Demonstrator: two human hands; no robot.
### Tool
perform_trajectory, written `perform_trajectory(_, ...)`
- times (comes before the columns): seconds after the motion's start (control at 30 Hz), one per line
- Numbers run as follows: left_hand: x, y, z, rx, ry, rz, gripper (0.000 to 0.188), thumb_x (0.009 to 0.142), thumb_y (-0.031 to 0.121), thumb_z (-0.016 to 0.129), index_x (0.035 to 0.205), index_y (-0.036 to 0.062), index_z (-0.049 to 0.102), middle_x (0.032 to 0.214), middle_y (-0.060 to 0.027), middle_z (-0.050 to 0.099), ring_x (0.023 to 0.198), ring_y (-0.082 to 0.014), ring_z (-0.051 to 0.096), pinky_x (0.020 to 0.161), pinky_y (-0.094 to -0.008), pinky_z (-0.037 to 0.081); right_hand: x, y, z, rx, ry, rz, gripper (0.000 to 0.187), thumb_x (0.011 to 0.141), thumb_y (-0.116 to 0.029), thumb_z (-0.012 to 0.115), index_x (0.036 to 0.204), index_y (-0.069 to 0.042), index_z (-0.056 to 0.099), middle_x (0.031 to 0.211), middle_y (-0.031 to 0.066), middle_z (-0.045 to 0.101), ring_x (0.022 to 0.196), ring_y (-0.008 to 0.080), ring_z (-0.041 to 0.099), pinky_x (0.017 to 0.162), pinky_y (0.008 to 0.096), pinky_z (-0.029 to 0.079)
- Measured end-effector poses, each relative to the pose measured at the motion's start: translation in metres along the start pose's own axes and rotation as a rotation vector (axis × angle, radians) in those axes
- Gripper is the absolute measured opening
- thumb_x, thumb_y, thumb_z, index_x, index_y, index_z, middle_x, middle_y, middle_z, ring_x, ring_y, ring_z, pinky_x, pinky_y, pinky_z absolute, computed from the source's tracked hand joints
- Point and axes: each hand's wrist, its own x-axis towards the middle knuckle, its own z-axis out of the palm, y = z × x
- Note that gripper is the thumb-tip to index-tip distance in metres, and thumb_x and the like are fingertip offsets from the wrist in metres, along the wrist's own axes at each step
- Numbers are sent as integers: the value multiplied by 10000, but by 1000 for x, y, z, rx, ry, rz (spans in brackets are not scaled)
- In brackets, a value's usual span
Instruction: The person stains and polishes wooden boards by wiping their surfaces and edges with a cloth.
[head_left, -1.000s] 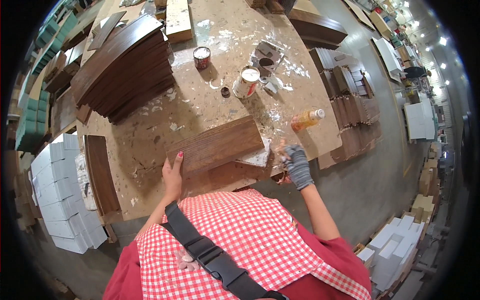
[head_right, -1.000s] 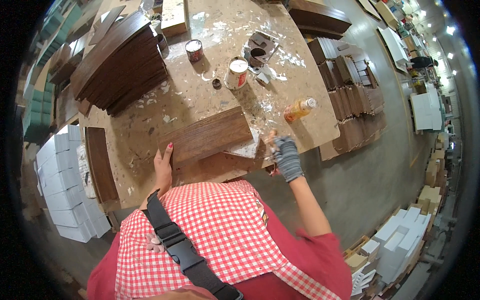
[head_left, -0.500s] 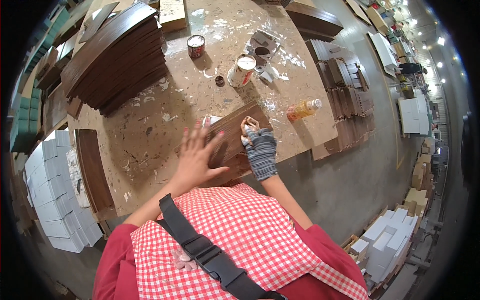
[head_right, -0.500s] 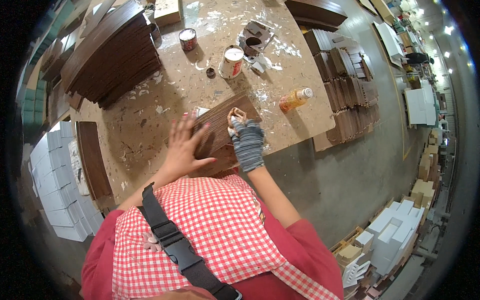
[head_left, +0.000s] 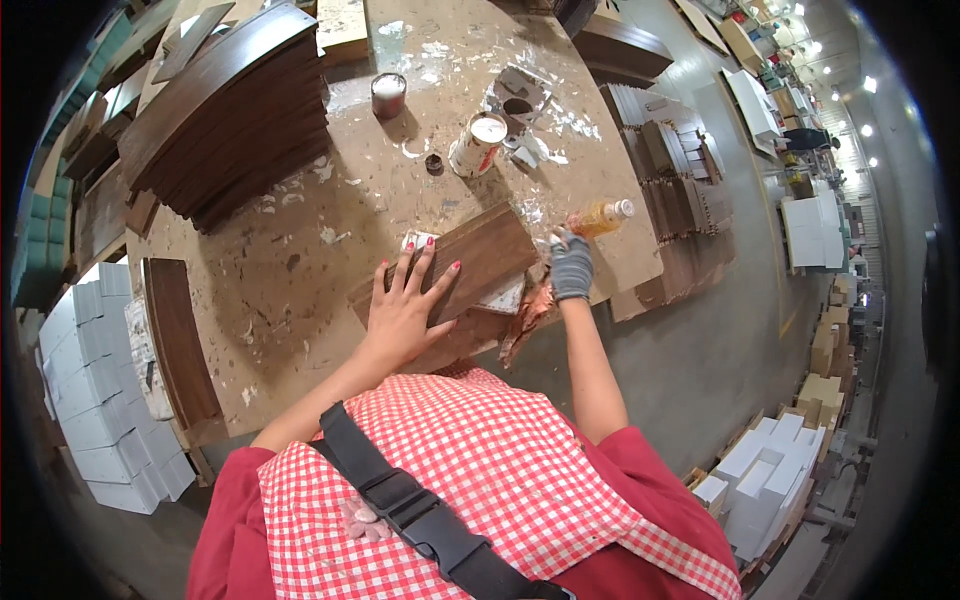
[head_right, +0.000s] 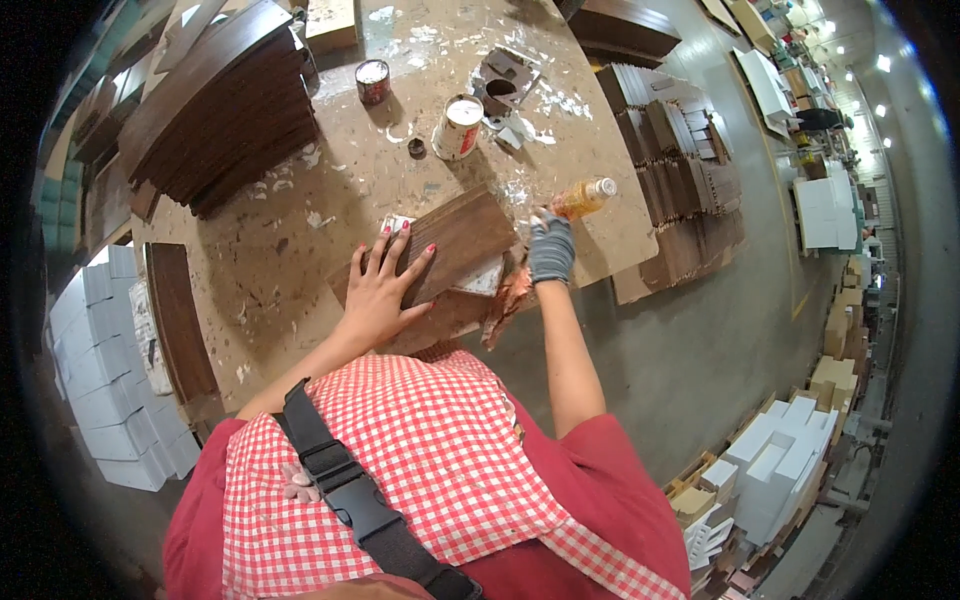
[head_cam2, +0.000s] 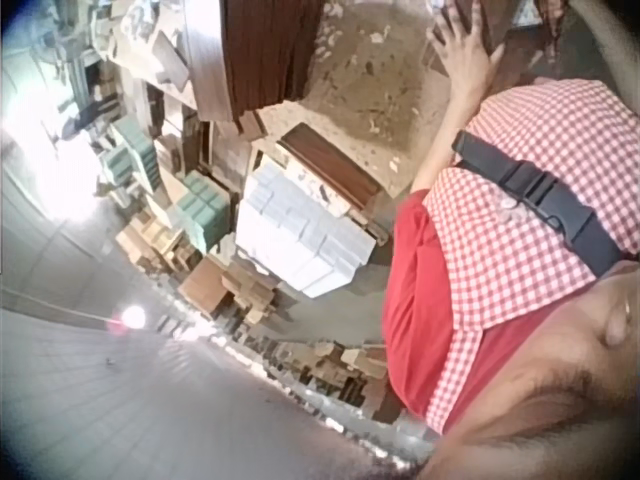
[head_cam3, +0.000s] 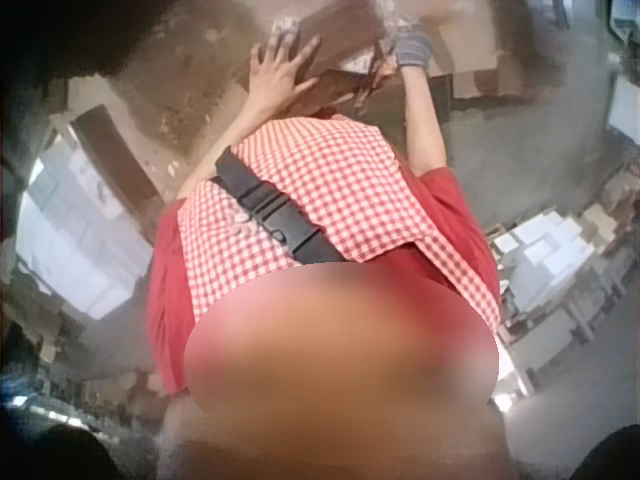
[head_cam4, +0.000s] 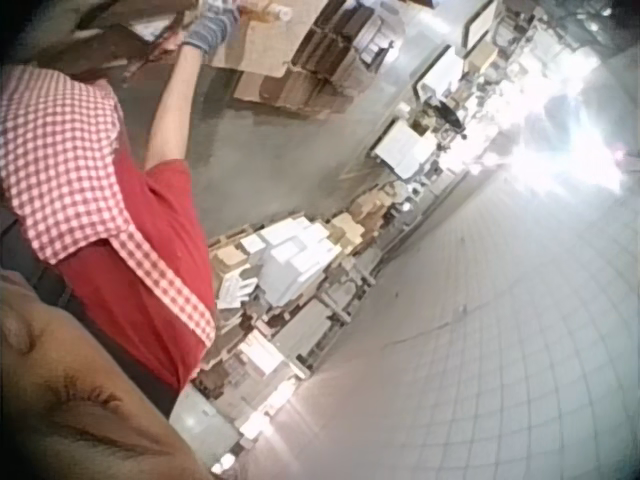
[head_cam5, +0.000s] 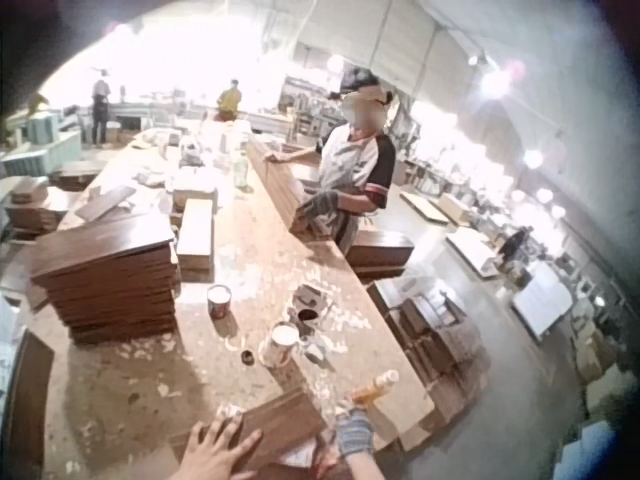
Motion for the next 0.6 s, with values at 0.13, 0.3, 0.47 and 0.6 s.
perform_trajectory(0.13, -4, -5, 2, 13, 29, -11, 747, 771, 524, 636, 1424, 313, 342, 1481, -97, 253, 1364, -308, 206, 1097, -519, 134, -19, -30, 1, 538, 24, 71, 304, 883, -102, 598, 1180, -55, 558, 982, 101, 618, 883, 202, 587, 813, 294, 475)
perform_trajectory(0.3, 1, -2, 1, 29, 12, 3, 743, 770, 531, 637, 1420, 312, 352, 1475, -97, 260, 1355, -310, 218, 1100, -510, 136, -80, -56, 23, 221, -116, -207, 235, 885, -37, 544, 1120, -43, 546, 990, 50, 582, 840, 141, 563, 773, 265, 472)
perform_trajectory(0.47, -2, -1, 0, 27, 27, 1, 740, 766, 520, 647, 1415, 310, 361, 1478, -96, 254, 1356, -306, 214, 1098, -504, 140, -49, -47, 22, -2, 147, -293, 163, 884, -50, 537, 1039, -56, 587, 851, 98, 599, 795, 190, 583, 772, 307, 469)
perform_trajectory(0.6, 1, -1, 2, 15, 3, -15, 741, 759, 510, 656, 1412, 309, 368, 1484, -96, 244, 1360, -308, 206, 1097, -502, 144, -61, -53, 26, -85, 77, -165, 145, 897, -89, 535, 1030, -67, 588, 886, 86, 605, 808, 197, 583, 777, 300, 470)
